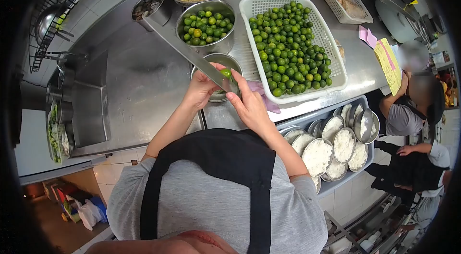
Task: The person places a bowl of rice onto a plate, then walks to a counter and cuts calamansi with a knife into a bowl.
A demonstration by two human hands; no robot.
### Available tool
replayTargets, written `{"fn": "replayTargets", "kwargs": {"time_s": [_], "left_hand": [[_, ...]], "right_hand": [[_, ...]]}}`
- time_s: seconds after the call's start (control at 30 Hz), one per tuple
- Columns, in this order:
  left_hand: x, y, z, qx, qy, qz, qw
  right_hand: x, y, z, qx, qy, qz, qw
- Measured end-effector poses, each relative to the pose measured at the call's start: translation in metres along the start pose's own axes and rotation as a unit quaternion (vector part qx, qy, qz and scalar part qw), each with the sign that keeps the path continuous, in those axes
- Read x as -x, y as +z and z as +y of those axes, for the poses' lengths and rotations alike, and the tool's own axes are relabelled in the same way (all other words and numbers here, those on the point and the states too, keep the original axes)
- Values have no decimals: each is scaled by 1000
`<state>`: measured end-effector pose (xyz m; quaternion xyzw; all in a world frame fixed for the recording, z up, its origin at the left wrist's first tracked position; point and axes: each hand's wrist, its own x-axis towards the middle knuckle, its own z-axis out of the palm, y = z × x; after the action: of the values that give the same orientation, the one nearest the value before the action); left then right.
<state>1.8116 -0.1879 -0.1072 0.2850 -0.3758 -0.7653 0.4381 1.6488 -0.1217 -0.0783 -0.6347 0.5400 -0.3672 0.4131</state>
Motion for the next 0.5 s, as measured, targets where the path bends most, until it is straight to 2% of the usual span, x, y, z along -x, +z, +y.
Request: {"fn": "replayTargets", "kwargs": {"time_s": [0.03, 0.1, 0.23, 0.3, 0.4, 0.5], "left_hand": [[2, -2, -2, 0, 1, 2, 1000], [6, -4, -4, 22, 15, 25, 999], [10, -7, 3, 46, 18, 35, 998], [10, -11, 10, 66, 24, 84, 994], [11, -20, 18, 70, 37, 87, 993], [14, -12, 16, 44, 57, 80, 994]], "right_hand": [[-1, 2, 0, 0, -1, -2, 1000], [-2, 7, 0, 60, -62, 25, 996], [2, 14, 8, 107, -48, 28, 993], [5, 13, 14, 103, -71, 56, 991], [14, 7, 20, 110, -24, 41, 993], [14, 7, 23, 110, -31, 43, 993]]}}
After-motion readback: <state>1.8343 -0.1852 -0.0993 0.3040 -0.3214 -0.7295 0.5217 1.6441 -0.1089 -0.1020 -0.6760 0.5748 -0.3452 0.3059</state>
